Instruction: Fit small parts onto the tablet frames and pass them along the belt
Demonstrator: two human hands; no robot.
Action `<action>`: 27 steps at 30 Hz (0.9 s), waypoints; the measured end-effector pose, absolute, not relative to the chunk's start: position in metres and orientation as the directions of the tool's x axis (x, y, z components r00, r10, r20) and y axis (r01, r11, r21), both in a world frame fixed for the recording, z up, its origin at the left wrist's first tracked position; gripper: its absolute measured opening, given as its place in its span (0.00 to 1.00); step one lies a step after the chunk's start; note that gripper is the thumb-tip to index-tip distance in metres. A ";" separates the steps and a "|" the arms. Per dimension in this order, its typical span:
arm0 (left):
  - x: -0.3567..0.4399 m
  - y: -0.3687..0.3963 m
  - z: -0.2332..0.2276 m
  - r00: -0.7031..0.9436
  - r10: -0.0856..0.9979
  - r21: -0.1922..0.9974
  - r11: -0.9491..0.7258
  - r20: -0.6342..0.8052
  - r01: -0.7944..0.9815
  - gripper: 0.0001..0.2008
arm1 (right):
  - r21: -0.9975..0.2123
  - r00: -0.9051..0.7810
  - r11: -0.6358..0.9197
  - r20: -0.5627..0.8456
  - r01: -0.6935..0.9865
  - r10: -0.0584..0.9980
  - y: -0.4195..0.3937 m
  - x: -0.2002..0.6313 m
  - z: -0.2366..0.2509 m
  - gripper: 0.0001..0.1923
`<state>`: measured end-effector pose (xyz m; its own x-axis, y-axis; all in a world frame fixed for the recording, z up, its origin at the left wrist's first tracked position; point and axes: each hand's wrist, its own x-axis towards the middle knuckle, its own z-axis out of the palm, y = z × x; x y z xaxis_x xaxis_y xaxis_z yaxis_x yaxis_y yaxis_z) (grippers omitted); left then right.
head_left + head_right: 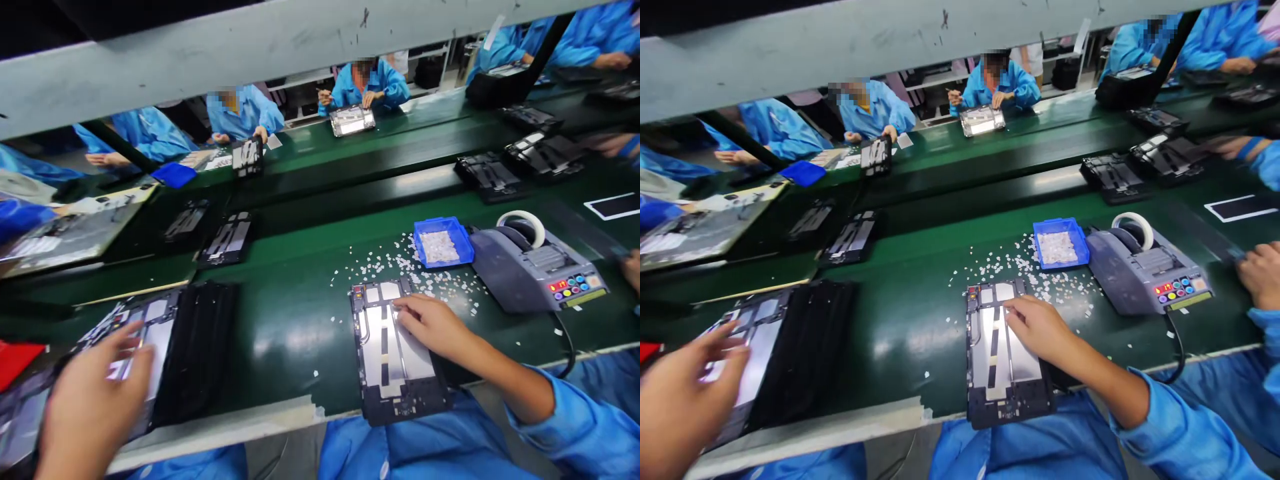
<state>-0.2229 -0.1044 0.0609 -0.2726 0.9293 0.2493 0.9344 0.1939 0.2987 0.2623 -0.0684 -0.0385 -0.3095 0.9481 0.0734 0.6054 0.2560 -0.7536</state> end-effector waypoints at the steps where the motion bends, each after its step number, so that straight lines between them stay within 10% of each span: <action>1: -0.188 -0.097 0.050 -0.157 0.940 0.301 0.063 0.303 0.952 0.15 | -0.750 -0.311 0.252 0.064 0.612 0.948 -0.066 0.260 -0.040 0.14; 4: -0.081 -0.065 0.008 0.244 0.938 0.348 -0.320 0.245 0.881 0.15 | -0.747 -0.321 0.239 0.037 0.620 0.946 -0.059 0.252 -0.040 0.14; 10: 0.014 -0.013 -0.056 0.434 0.887 0.267 -0.462 0.157 0.846 0.15 | -0.745 -0.285 0.237 0.065 0.624 0.956 -0.057 0.252 -0.039 0.14; 20: 0.009 -0.022 -0.069 0.249 0.914 0.641 -0.402 0.320 0.654 0.11 | -0.863 -0.392 0.164 -0.042 0.478 0.919 -0.003 0.214 -0.043 0.13; 27: 0.025 -0.034 -0.068 -0.058 0.996 0.863 -0.030 0.068 0.505 0.11 | -0.921 -0.326 -0.002 -0.140 0.391 0.935 0.004 0.200 -0.054 0.03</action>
<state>0.0248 -0.0343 -0.0676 -0.0577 0.9960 0.0681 0.5051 -0.0297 0.8625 0.2002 0.0043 -0.0536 -0.3262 0.9348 -0.1405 0.3907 -0.0020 -0.9205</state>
